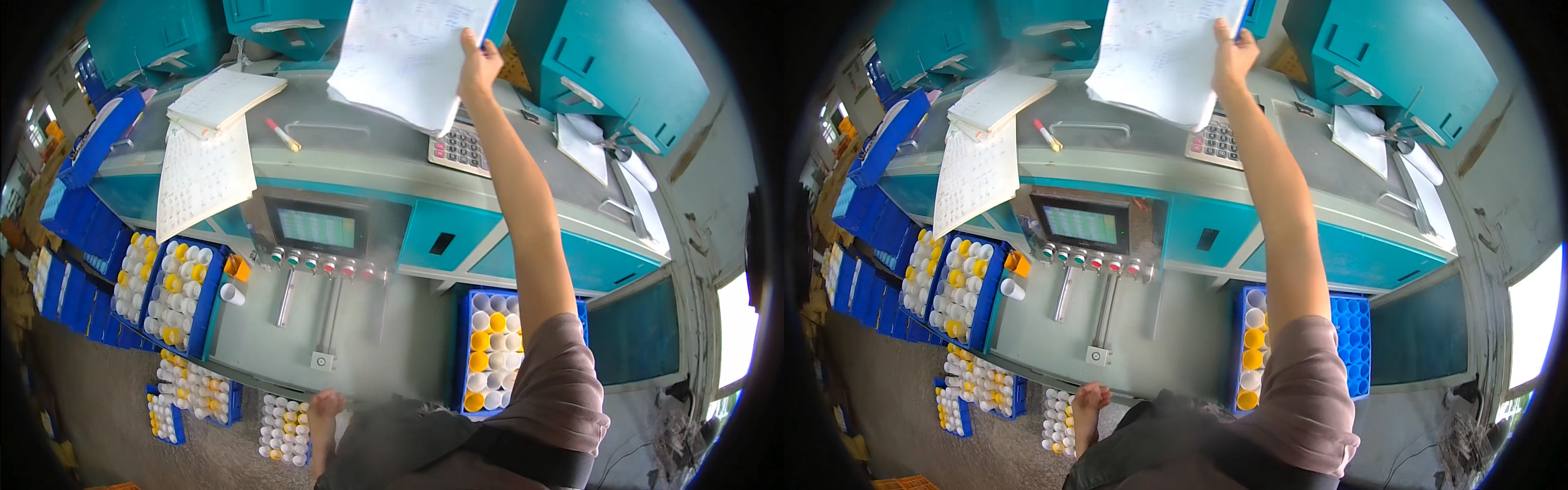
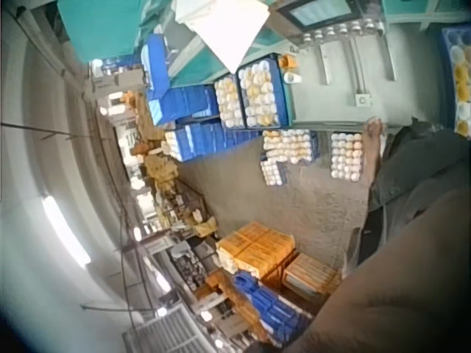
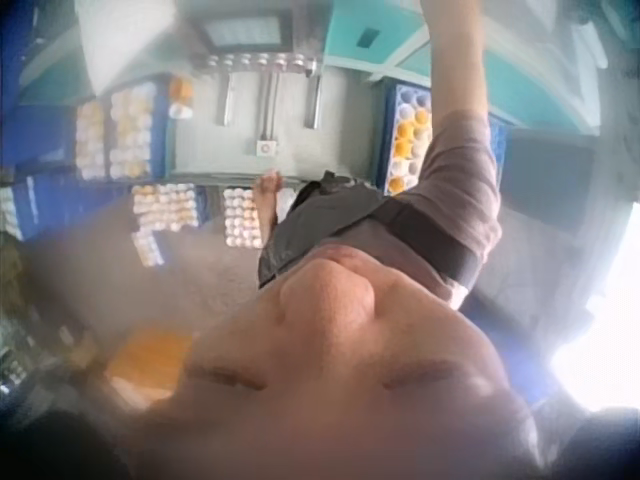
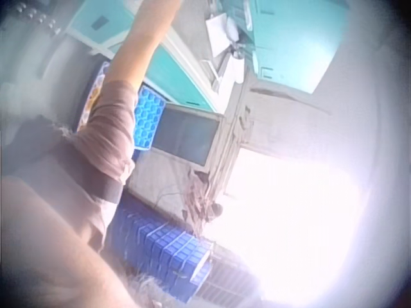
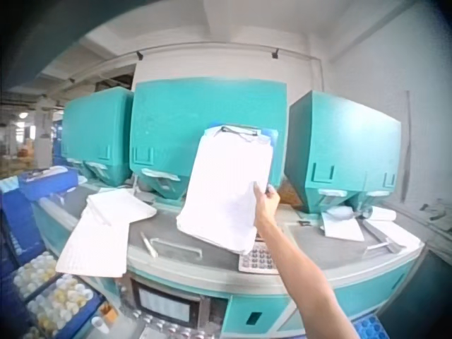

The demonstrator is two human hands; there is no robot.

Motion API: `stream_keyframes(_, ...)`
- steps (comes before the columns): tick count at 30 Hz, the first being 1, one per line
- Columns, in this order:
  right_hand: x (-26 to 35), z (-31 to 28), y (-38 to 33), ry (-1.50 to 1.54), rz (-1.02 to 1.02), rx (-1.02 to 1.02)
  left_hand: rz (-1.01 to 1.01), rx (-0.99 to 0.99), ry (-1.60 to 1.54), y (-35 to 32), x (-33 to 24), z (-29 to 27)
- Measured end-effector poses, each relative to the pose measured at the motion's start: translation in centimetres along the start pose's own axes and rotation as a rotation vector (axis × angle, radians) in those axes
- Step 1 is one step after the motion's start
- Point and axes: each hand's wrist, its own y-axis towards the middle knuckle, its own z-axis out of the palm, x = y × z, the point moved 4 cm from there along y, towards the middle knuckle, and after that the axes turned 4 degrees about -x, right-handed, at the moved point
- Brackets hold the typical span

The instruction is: The person walks through a warehouse, then sorts white and yellow plastic caps from blue trays into a larger blue bin. They repeatedly pick up caps by hand and place them into the bin.

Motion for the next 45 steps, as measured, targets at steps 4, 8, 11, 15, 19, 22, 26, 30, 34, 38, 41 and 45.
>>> stream_keyframes(4, -6.4, 2.2, -1.9, -0.013, 0.179, 0.081, -0.087, -0.159, -0.005, 0.2, 1.7, 0.0)
stream_keyframes(8, -7.1, 0.9, -0.9, -0.389, 0.21, 0.305, -0.012, -0.065, 0.041, 2.3, 1.2, 0.8)
stream_keyframes(11, -4.3, -3.2, 1.2, -0.91, -0.057, 0.628, -0.009, 0.003, 0.087, 3.8, 0.9, 1.3)
stream_keyframes(15, -0.6, -11.9, 2.6, -1.407, -0.154, 1.101, -0.048, 0.118, 0.172, 5.2, 0.9, 1.8)
stream_keyframes(19, 3.8, -18.6, 0.9, -1.682, -0.281, 1.087, 0.004, 0.28, 0.27, 5.5, -0.2, 2.8)
stream_keyframes(22, 9.0, -20.5, -1.5, -1.543, -0.283, 0.839, 0.1, 0.342, 0.286, 6.1, -2.6, 4.7)
stream_keyframes(26, 16.3, -23.3, -12.9, -1.261, -0.336, 0.616, 0.549, 0.308, 0.553, 8.0, -9.3, 8.2)
stream_keyframes(30, 20.7, -29.3, -28.9, -1.259, 0.041, 0.503, 0.832, 0.299, 0.587, 11.1, -16.2, 13.6)
stream_keyframes(34, 21.9, -35.5, -44.1, -1.177, 0.527, 0.31, 0.923, 0.389, 0.612, 12.4, -18.6, 17.3)
stream_keyframes(38, 24.9, -40.6, -54.2, -1.017, 0.882, -0.075, 0.94, 0.382, 0.623, 14.0, -18.5, 18.7)
stream_keyframes(41, 26.4, -42.6, -57.6, -0.988, 0.978, -0.164, 0.903, 0.309, 0.711, 15.4, -18.2, 19.0)
stream_keyframes(45, 26.7, -44.2, -59.5, -0.903, 1.043, -0.222, 0.876, 0.315, 0.757, 16.0, -18.2, 19.2)
